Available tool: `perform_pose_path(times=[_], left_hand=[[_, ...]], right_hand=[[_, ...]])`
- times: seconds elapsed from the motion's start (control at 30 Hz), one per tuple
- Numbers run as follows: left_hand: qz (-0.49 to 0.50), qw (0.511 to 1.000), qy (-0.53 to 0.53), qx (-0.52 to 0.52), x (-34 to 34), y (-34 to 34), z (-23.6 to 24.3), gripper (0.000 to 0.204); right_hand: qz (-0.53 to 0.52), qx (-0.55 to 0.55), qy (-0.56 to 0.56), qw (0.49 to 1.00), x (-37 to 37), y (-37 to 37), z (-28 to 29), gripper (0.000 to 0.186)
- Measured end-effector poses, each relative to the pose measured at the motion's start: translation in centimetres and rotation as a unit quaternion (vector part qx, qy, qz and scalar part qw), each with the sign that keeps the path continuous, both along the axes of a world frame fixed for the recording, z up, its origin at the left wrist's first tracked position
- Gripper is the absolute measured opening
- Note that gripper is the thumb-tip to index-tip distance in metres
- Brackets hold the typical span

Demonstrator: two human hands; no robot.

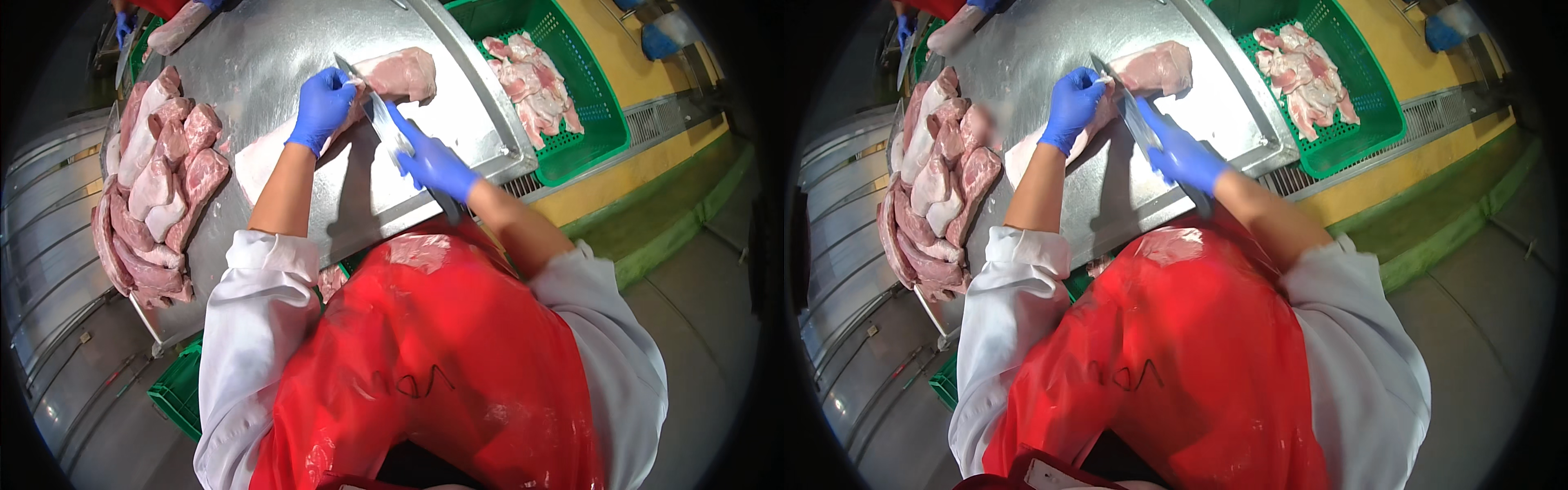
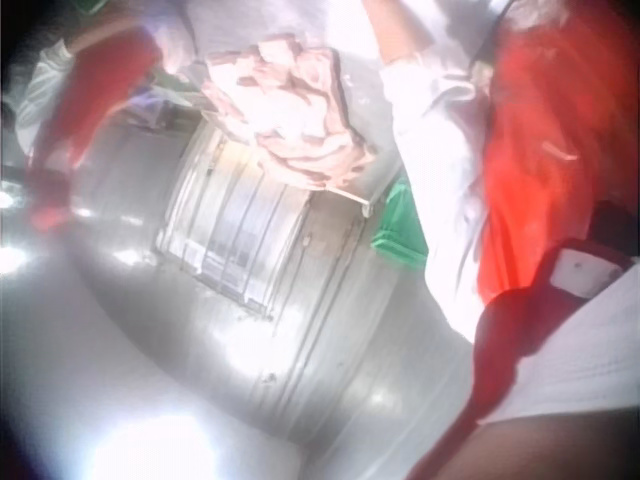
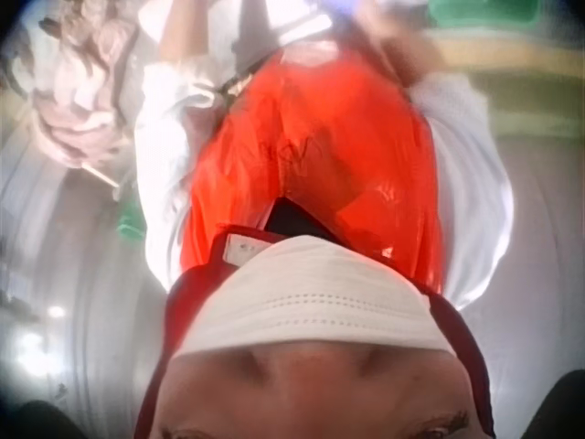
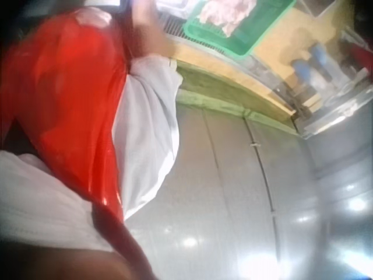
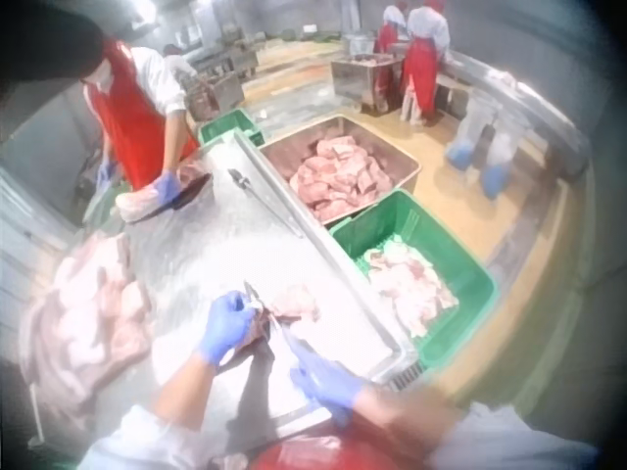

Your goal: The person uses a knife to trim fat and cut large pieces of raw meat on a stainless steel table. The person places trimmed pieces into a green basket and continues processing additional cuts.

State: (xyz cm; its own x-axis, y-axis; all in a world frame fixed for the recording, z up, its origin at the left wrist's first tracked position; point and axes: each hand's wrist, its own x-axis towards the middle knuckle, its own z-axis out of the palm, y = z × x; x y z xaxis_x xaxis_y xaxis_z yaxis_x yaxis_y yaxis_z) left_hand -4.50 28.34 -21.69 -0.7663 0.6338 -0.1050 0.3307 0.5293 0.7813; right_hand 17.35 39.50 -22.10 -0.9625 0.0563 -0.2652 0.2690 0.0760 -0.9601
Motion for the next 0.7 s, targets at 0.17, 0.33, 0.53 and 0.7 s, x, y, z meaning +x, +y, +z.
perform_pose_path(times=[0.17, 0.33, 0.53, 0.7], left_hand=[[0.009, 0.994, -0.092, 0.054, -0.2, 1.2, 1.4, 0.014], [0.025, 0.985, -0.095, 0.144, -1.1, -1.1, 0.5, 0.011], [0.095, 0.958, -0.091, 0.254, -0.2, -0.4, 3.0, 0.012], [0.155, 0.935, 0.068, 0.311, 4.8, 0.7, 1.9, 0.009]], right_hand=[[-0.052, -0.02, 0.012, 0.998, -7.8, 0.5, -0.1, 0.076], [-0.013, -0.028, 0.014, 0.999, -2.0, -2.5, 0.5, 0.083], [-0.01, -0.032, -0.063, 0.997, -8.8, -4.3, 0.7, 0.08], [0.032, 0.013, 0.013, 0.999, -4.7, -8.6, -3.7, 0.049]])
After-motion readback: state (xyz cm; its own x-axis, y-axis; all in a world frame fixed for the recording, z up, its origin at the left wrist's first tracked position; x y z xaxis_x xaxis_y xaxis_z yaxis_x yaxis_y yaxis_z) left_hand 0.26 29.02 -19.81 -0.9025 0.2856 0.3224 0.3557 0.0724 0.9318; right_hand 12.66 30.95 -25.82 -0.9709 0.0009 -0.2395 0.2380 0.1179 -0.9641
